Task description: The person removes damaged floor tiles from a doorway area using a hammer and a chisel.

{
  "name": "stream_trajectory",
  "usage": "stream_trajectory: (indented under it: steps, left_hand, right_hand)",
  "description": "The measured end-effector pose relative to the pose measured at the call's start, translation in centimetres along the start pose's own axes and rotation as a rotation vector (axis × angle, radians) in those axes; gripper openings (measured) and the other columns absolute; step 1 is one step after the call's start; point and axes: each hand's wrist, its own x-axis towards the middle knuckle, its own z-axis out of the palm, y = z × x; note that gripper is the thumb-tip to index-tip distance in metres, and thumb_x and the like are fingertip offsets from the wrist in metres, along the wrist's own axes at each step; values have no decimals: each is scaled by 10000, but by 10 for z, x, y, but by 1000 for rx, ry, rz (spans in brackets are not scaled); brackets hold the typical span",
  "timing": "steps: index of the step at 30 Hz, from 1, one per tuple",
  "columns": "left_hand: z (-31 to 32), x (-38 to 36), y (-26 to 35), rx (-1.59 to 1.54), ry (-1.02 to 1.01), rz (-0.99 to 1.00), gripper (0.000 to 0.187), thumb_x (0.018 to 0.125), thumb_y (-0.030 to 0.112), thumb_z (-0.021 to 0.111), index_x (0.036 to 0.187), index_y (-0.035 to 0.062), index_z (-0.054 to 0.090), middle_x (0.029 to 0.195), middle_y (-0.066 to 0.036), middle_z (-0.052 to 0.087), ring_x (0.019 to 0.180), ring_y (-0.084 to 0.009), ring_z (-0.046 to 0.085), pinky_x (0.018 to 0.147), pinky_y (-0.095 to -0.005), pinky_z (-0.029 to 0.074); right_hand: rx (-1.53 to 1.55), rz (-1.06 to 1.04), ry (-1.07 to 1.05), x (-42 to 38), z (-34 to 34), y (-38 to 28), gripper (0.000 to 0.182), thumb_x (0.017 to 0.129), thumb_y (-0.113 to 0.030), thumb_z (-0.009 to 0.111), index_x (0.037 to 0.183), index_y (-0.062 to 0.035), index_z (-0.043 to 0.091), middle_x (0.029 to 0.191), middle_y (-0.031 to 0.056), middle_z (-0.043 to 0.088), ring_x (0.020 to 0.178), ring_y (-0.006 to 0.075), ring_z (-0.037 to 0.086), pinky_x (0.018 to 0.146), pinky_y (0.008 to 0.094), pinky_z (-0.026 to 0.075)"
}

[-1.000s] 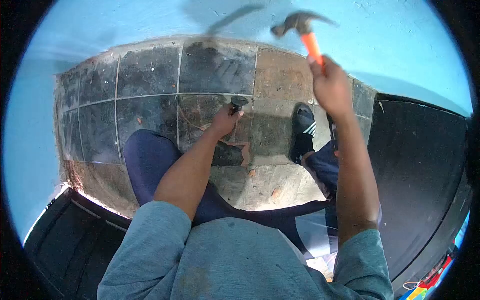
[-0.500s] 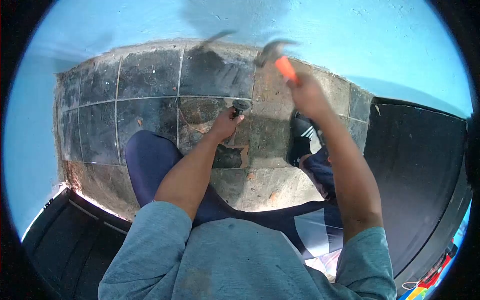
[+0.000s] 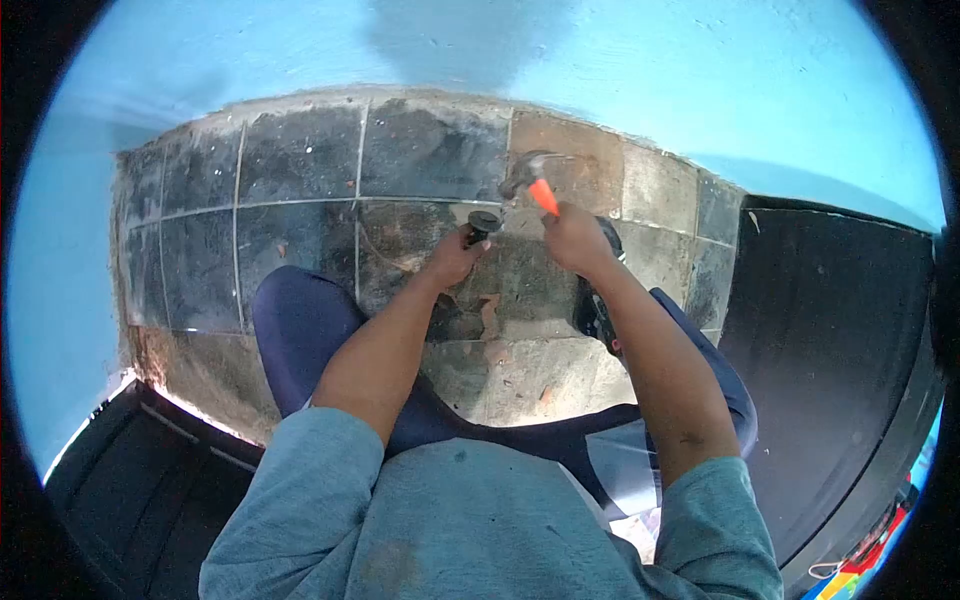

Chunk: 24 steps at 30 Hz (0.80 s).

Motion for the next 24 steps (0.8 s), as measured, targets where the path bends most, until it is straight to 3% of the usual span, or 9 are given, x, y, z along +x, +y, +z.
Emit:
stream_trajectory:
  steps: [2,3,5,6,11,14,17,20,24]
  left_hand:
    - [10,-11,9,40,60,-15,503,952,340,683,1301,-12,596,1217,-229,678,1106,-354,664,944,-455,495]
    - [9,-13,16,158,157,-41,500,944,344,687,1277,-19,609,1200,-245,680,1099,-372,664,941,-460,496]
    - [3,0,-6,222,76,-124,578,955,386,678,1379,14,547,1347,-209,626,1256,-352,591,1037,-448,461]
    - [-9,-4,-10,238,130,-128,549,959,383,672,1347,11,564,1308,-213,642,1225,-359,605,1015,-454,469]
    - [5,1,10,195,381,-53,488,949,411,671,1133,-40,650,1099,-282,675,1047,-452,636,893,-489,495]
    - [1,13,9,246,419,-58,463,950,408,688,1127,-18,658,1017,-197,703,962,-352,673,846,-464,498]
    - [6,4,13,181,409,42,482,950,427,691,1105,-28,653,975,-180,699,913,-331,667,825,-453,496]
    - [17,-1,18,120,293,-27,478,963,411,681,1149,-25,621,1048,-189,693,958,-315,663,835,-455,499]
    - [34,-3,3,151,223,-47,478,971,394,672,1224,-3,587,1132,-185,685,1036,-317,657,878,-443,499]
  right_hand:
    - [-125,-86,64,-9,-3,16,371,967,-291,527,1059,45,655,975,303,693,951,478,672,855,540,521]
    - [61,23,161,-3,11,31,384,980,-299,523,1047,52,661,956,303,690,921,475,672,837,536,519]
    - [199,120,45,-7,1,30,414,999,-329,526,1007,60,667,964,318,677,949,477,662,840,538,497]
    - [227,198,2,-11,-5,23,430,1001,-340,529,1001,67,667,968,323,673,961,482,657,844,538,490]
    - [119,115,47,-28,-2,47,453,999,-362,537,996,72,665,972,328,668,958,503,643,855,541,483]
    - [105,172,22,-30,-9,42,462,998,-380,541,976,63,671,963,337,662,973,507,639,853,545,483]
    - [118,96,88,-23,-10,43,429,1004,-343,556,920,71,630,808,303,638,856,476,652,760,509,475]
    - [216,213,14,-13,-30,30,457,1001,-392,557,949,48,666,916,323,663,940,506,640,813,545,481]
    - [180,67,149,-9,-89,-14,432,1011,-377,558,978,42,656,873,310,661,904,500,644,788,533,485]
